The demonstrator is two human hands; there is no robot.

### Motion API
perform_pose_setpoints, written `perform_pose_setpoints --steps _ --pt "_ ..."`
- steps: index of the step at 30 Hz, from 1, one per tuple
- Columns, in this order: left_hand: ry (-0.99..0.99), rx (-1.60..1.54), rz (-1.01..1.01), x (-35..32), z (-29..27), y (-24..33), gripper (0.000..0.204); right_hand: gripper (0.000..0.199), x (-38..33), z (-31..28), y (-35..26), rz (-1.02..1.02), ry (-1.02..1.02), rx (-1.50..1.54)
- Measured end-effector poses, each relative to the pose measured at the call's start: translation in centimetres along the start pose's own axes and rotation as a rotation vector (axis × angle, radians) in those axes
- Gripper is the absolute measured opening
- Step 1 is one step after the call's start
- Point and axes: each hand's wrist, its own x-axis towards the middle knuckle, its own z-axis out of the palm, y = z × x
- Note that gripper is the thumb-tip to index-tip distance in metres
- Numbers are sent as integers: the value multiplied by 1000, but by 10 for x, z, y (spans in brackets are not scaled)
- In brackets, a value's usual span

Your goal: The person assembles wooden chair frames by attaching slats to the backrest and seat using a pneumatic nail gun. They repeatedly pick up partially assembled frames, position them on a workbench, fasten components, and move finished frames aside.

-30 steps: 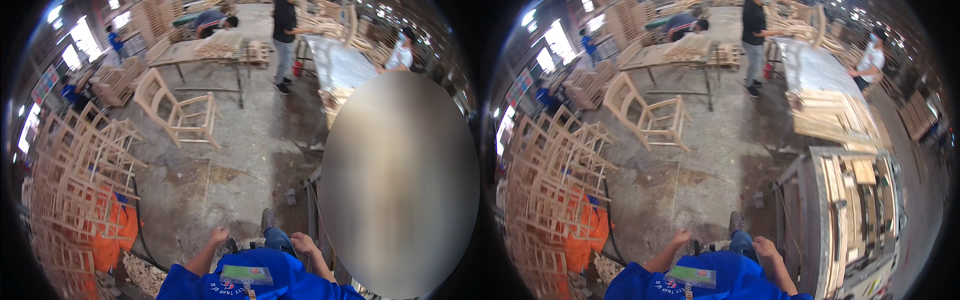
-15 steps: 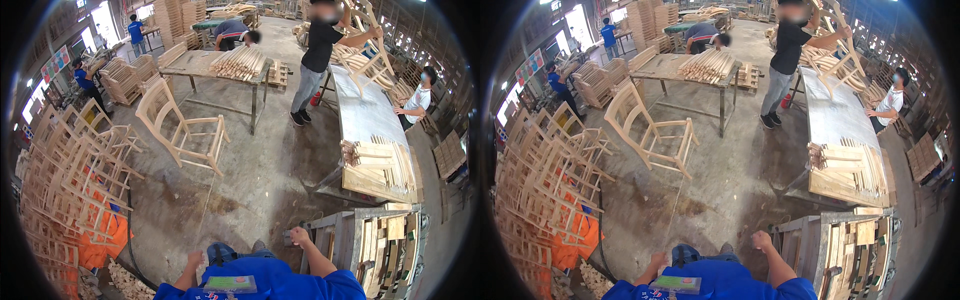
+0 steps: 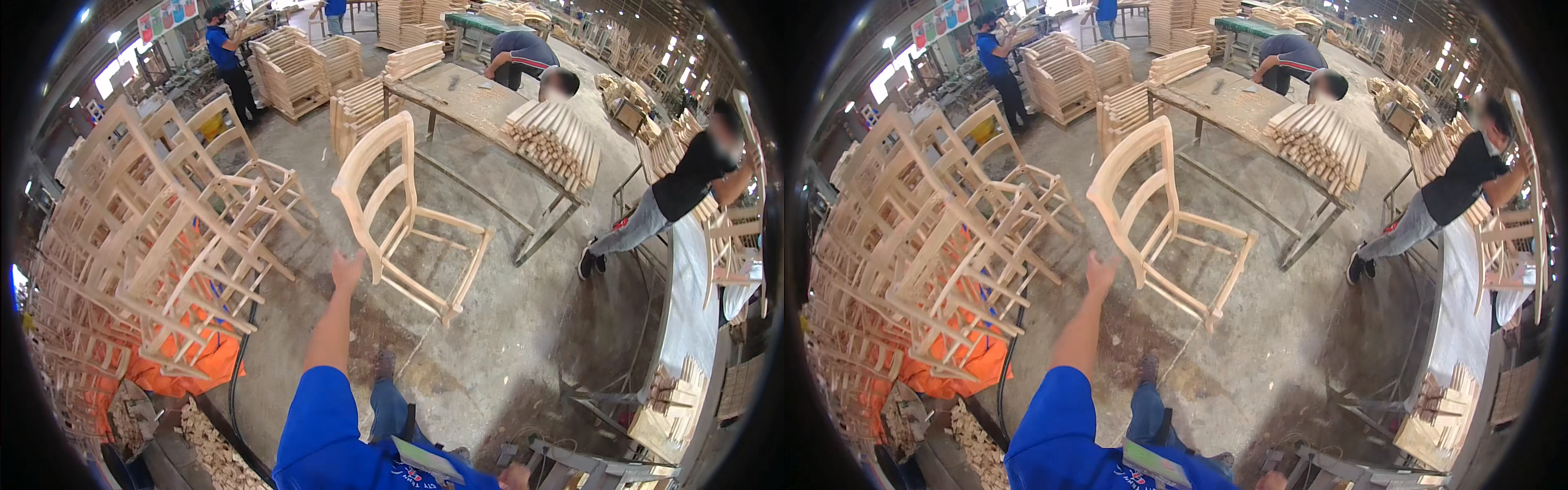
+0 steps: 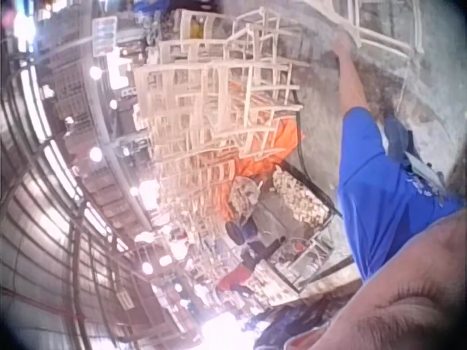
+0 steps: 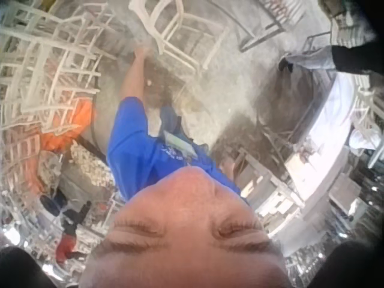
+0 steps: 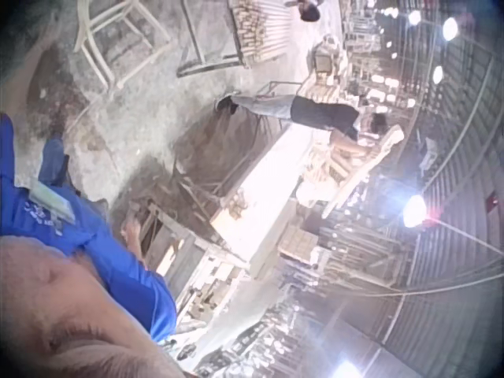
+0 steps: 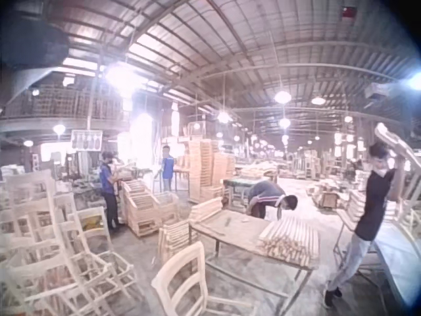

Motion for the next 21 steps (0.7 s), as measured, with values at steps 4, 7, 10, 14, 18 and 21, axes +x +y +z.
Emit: perform_pose_setpoints --steps 4,7,10,14,18,21 --pt "-124 -141 213 133 65 70 68 35 -9 6 -128 424 -120 998" --pt "-272 -217 313 172 81 68 53 49 -7 -14 -178 445 -137 1102" --pt "-410 -316 353 159 89 62 46 66 -15 -19 -206 450 -136 1199" --pt "-363 -353 405 75 121 120 41 28 -15 -25 -237 426 313 1358" --pt "-330 -336 533 14 108 205 37 29 -46 -29 -269 291 594 1433" --pt "-407 -235 589 -57 78 244 36 28 -88 20 -283 372 726 1566"
